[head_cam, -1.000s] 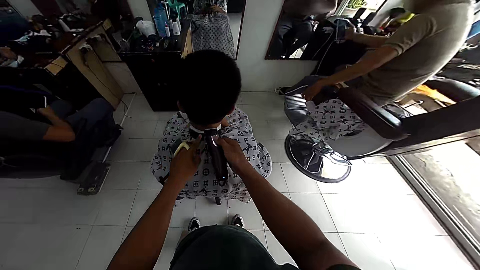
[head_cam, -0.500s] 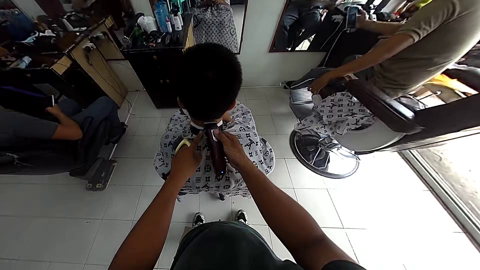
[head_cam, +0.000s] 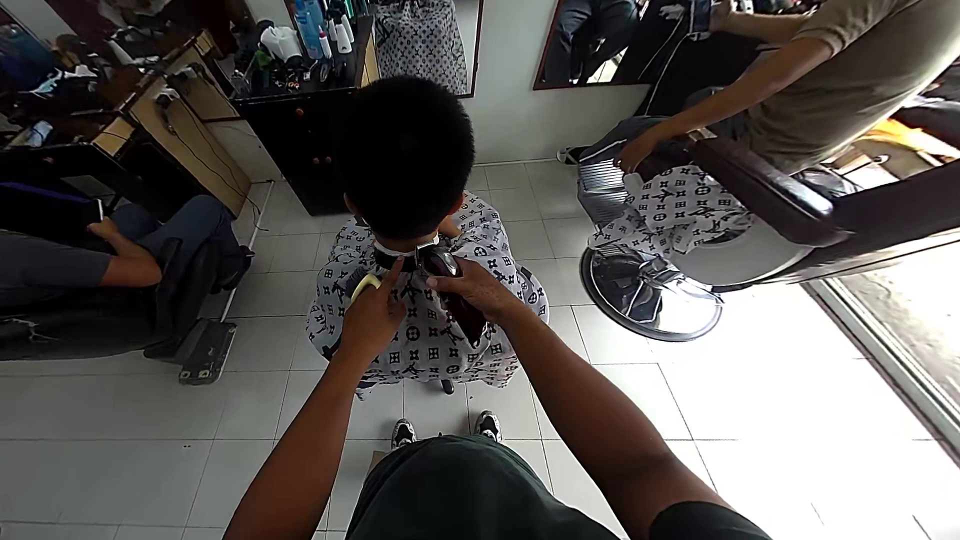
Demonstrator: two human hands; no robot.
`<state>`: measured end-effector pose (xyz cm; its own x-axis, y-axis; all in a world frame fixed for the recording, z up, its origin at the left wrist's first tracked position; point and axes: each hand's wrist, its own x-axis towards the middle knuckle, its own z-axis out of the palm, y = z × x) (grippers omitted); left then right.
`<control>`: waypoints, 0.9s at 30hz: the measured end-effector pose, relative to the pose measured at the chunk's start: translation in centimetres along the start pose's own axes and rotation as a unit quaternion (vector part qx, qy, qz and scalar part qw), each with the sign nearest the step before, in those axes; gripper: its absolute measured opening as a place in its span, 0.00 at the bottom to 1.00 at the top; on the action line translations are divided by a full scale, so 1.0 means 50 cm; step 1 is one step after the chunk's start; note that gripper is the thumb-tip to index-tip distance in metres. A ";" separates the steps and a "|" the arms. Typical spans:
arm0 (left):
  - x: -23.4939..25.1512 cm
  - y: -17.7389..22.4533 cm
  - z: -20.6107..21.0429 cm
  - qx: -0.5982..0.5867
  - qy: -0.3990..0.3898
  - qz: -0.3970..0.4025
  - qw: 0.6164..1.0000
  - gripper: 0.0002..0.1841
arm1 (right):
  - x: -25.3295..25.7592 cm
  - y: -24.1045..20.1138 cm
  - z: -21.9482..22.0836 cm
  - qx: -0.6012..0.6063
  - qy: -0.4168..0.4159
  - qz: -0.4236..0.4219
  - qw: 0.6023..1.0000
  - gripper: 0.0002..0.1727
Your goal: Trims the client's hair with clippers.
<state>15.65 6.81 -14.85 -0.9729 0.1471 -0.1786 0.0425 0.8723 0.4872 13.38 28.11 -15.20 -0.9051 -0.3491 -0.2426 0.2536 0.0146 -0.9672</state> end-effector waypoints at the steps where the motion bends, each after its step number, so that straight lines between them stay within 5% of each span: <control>1: 0.000 0.001 -0.002 0.006 -0.004 -0.006 1.000 0.38 | 0.004 -0.007 -0.008 -0.026 -0.005 -0.001 1.000 0.24; 11: 0.003 0.003 -0.006 0.022 -0.007 -0.020 1.000 0.39 | 0.021 -0.021 -0.019 -0.014 -0.015 -0.004 1.000 0.28; 14: -0.009 -0.023 0.014 -0.043 0.101 0.049 0.993 0.33 | -0.001 0.013 -0.039 0.012 -0.044 -0.025 0.999 0.29; 16: -0.011 -0.048 0.030 -0.178 0.229 0.162 0.943 0.26 | -0.036 0.049 -0.057 0.061 -0.038 -0.031 0.997 0.28; 18: -0.009 -0.043 0.001 -0.477 0.120 0.205 0.846 0.17 | -0.072 0.087 -0.068 0.148 0.000 -0.025 0.989 0.28; 20: 0.011 -0.030 -0.016 -0.708 -0.029 0.251 0.660 0.19 | -0.102 0.129 -0.074 0.223 0.049 -0.014 0.974 0.29; 22: 0.047 0.015 0.000 -0.749 -0.044 0.280 0.599 0.19 | -0.128 0.156 -0.081 0.247 0.086 0.004 0.965 0.31; 24: 0.087 0.088 0.053 -0.746 -0.052 0.224 0.625 0.18 | -0.155 0.165 -0.087 0.251 0.113 0.019 0.961 0.32; 27: 0.122 0.169 0.091 -0.655 -0.114 0.124 0.737 0.15 | -0.192 0.184 -0.088 0.229 0.139 0.018 0.963 0.32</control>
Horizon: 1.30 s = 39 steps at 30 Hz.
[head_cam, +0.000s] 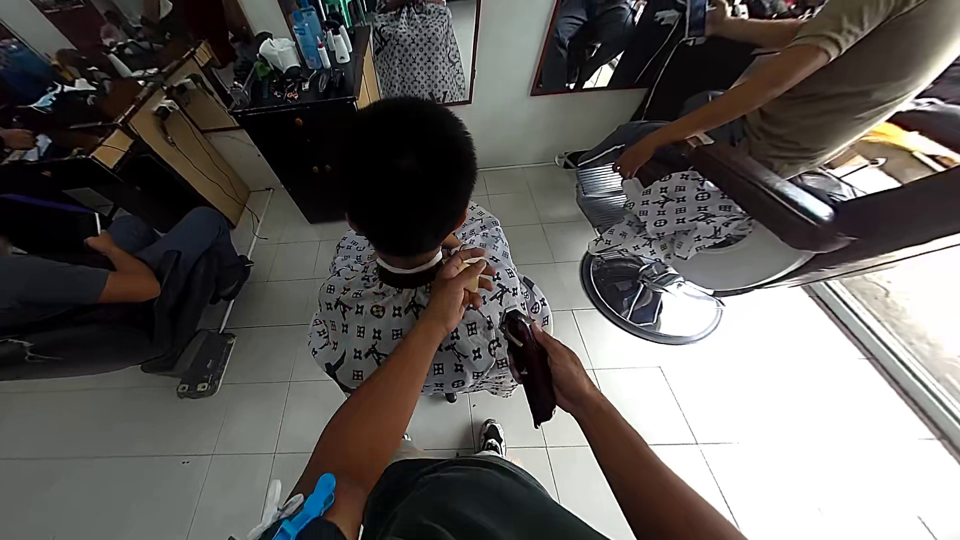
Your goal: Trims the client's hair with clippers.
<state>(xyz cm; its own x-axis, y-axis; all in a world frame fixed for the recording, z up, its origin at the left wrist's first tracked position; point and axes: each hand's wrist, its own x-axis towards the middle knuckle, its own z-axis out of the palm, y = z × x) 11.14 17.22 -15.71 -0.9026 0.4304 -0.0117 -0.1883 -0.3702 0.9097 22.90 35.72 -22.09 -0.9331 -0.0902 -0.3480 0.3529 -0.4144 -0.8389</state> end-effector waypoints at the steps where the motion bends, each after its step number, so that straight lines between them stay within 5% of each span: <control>1: -0.004 0.017 -0.010 0.027 -0.043 0.016 0.999 0.15 | -0.011 0.006 -0.002 -0.009 0.013 -0.012 1.000 0.31; 3: -0.039 0.076 -0.091 0.041 -0.142 0.110 0.983 0.20 | -0.034 0.023 0.001 -0.016 0.042 -0.039 0.998 0.31; 6: -0.080 0.138 -0.265 -0.097 -0.058 0.242 0.964 0.29 | -0.065 0.053 0.035 0.002 0.098 -0.081 0.992 0.31; 8: -0.071 0.143 -0.331 -0.289 -0.034 0.253 0.923 0.31 | -0.076 0.077 0.084 0.021 0.132 -0.096 0.986 0.32; 10: -0.065 0.131 -0.329 -0.389 -0.102 0.184 0.897 0.30 | -0.074 0.095 0.142 0.033 0.156 -0.112 0.981 0.32; 13: -0.060 0.122 -0.314 -0.215 -0.103 0.096 0.966 0.32 | -0.064 0.117 0.229 0.035 0.158 -0.143 0.976 0.30; 15: -0.068 0.132 -0.326 0.014 0.014 0.128 0.992 0.18 | -0.054 0.114 0.290 0.036 0.158 -0.150 0.975 0.30; 17: -0.071 0.135 -0.359 0.204 0.067 0.184 0.959 0.09 | -0.038 0.101 0.343 0.041 0.152 -0.145 0.977 0.33; 19: -0.078 0.140 -0.393 0.356 0.048 0.221 0.907 0.10 | -0.013 0.089 0.386 0.039 0.144 -0.142 0.979 0.35; 22: -0.080 0.145 -0.412 0.512 -0.006 0.199 0.836 0.17 | 0.025 0.056 0.448 -0.013 0.173 -0.144 0.974 0.14; 27: -0.065 0.136 -0.412 0.594 -0.079 0.159 0.785 0.30 | 0.076 0.040 0.520 -0.085 0.214 -0.137 0.963 0.13; 30: -0.060 0.127 -0.418 0.591 -0.100 0.160 0.784 0.31 | 0.102 0.039 0.547 -0.063 0.245 -0.132 0.959 0.22; 39: -0.052 0.119 -0.429 0.581 -0.125 0.156 0.789 0.35 | 0.143 0.018 0.559 -0.187 0.300 -0.083 0.932 0.27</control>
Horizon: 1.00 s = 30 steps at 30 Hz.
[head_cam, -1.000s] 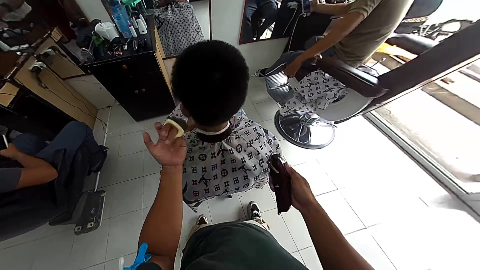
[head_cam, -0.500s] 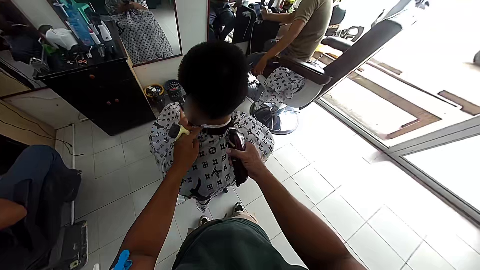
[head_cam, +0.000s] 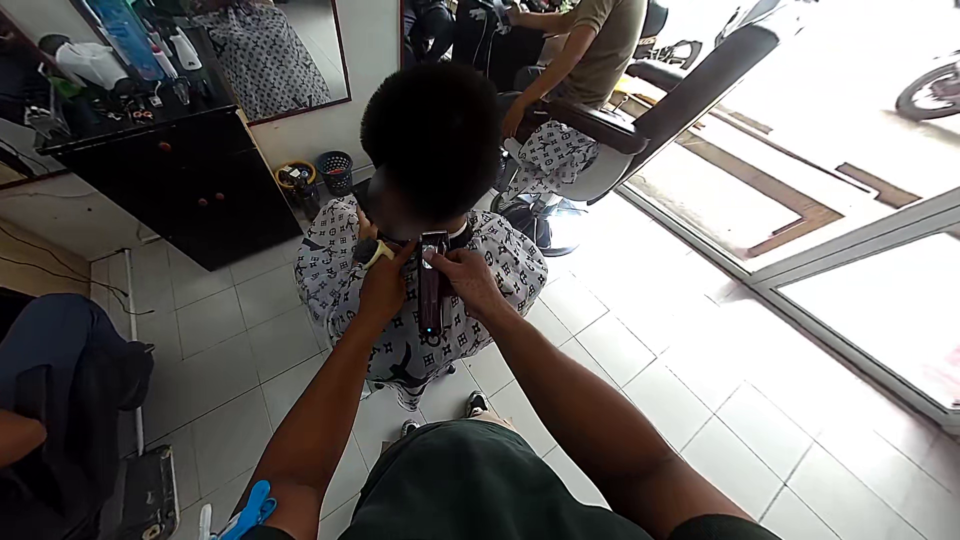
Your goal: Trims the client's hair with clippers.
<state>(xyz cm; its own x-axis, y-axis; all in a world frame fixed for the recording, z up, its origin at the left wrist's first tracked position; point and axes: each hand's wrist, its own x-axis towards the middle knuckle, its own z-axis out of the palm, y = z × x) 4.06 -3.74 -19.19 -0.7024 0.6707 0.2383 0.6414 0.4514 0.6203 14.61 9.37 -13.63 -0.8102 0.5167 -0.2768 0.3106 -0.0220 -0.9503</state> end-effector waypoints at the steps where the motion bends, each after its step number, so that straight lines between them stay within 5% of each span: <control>1: 0.000 -0.001 0.000 -0.002 0.003 0.004 1.000 0.34 | 0.000 0.000 0.001 0.003 0.002 0.000 1.000 0.28; 11: 0.000 0.001 -0.003 0.004 -0.014 -0.004 1.000 0.31 | 0.003 0.011 0.009 -0.008 0.011 -0.046 0.999 0.28; 14: -0.003 0.000 -0.008 0.006 -0.015 0.009 1.000 0.32 | -0.027 0.042 -0.015 0.051 -0.067 -0.073 0.994 0.20; 18: 0.001 -0.009 -0.008 0.016 -0.033 0.008 0.999 0.34 | -0.059 0.071 -0.045 0.200 -0.194 0.056 0.959 0.24; 21: 0.001 -0.003 -0.008 0.020 -0.034 0.000 0.999 0.35 | -0.061 0.038 -0.022 0.150 -0.152 0.059 0.975 0.11; 30: -0.001 0.001 -0.012 0.012 -0.036 0.001 0.999 0.34 | -0.014 0.002 0.001 0.071 -0.026 0.010 0.997 0.25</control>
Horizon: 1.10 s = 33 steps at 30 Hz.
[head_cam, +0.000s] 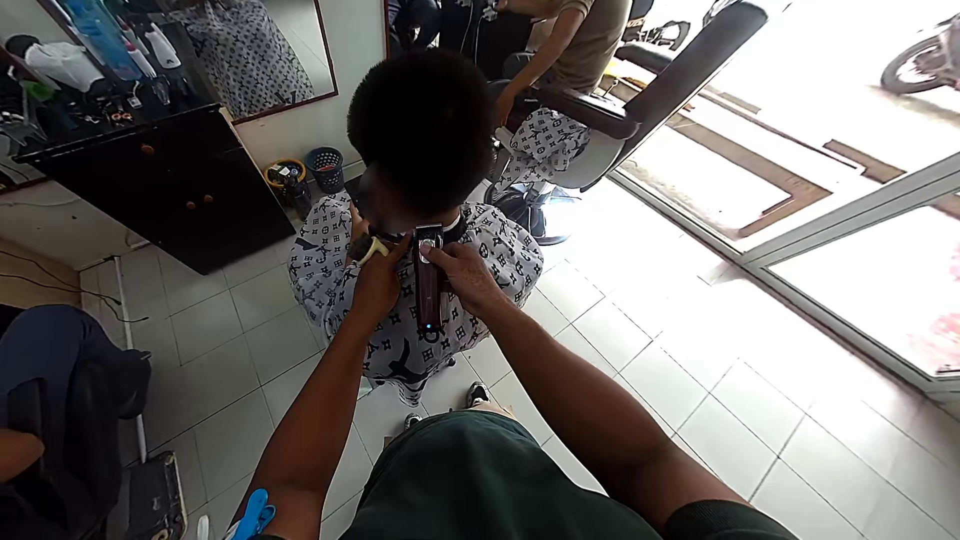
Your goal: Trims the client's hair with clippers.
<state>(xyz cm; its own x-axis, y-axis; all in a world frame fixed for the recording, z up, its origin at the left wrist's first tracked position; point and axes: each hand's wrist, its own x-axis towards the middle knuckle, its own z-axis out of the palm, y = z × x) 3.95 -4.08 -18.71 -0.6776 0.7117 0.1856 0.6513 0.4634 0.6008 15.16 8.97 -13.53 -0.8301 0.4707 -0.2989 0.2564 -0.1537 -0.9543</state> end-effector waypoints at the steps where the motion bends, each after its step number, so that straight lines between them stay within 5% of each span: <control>1: 0.000 0.000 0.000 0.001 0.001 0.001 1.000 0.34 | 0.003 -0.003 0.000 -0.012 0.001 0.001 1.000 0.26; 12: 0.002 0.003 -0.001 0.010 0.002 0.000 1.000 0.34 | 0.016 0.001 -0.002 -0.037 0.000 -0.038 0.999 0.27; 18: -0.040 0.000 -0.009 -0.053 0.132 0.148 0.979 0.28 | -0.053 0.103 -0.109 0.115 -0.101 -0.044 0.987 0.21; 20: -0.039 0.057 -0.040 -0.175 -0.012 0.111 0.978 0.18 | -0.079 0.135 -0.149 0.182 -0.085 -0.018 0.979 0.24; 22: -0.001 0.112 -0.049 -0.341 -0.177 0.102 0.918 0.13 | -0.094 0.148 -0.170 0.171 -0.057 -0.008 0.984 0.18; 24: 0.049 0.158 -0.047 -0.419 -0.190 0.104 0.882 0.12 | -0.091 0.134 -0.176 0.132 -0.022 -0.016 0.991 0.19; 26: 0.052 0.179 -0.060 -0.380 -0.114 0.019 0.918 0.12 | -0.092 0.121 -0.182 0.100 -0.007 -0.027 0.995 0.21; 29: -0.010 0.147 -0.068 -0.157 0.032 -0.076 0.984 0.13 | -0.063 0.100 -0.196 0.074 -0.027 -0.039 0.996 0.12; 33: -0.042 0.110 -0.012 0.004 0.075 -0.086 0.993 0.20 | -0.002 0.055 -0.174 0.078 -0.062 -0.021 0.995 0.17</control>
<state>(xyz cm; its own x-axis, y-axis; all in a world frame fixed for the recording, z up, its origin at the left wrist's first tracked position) 8.74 -3.34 -15.31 -0.8218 0.5356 0.1944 0.5239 0.5761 0.6274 20.24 16.05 -16.17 -0.8955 0.3703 -0.2468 0.1485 -0.2741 -0.9502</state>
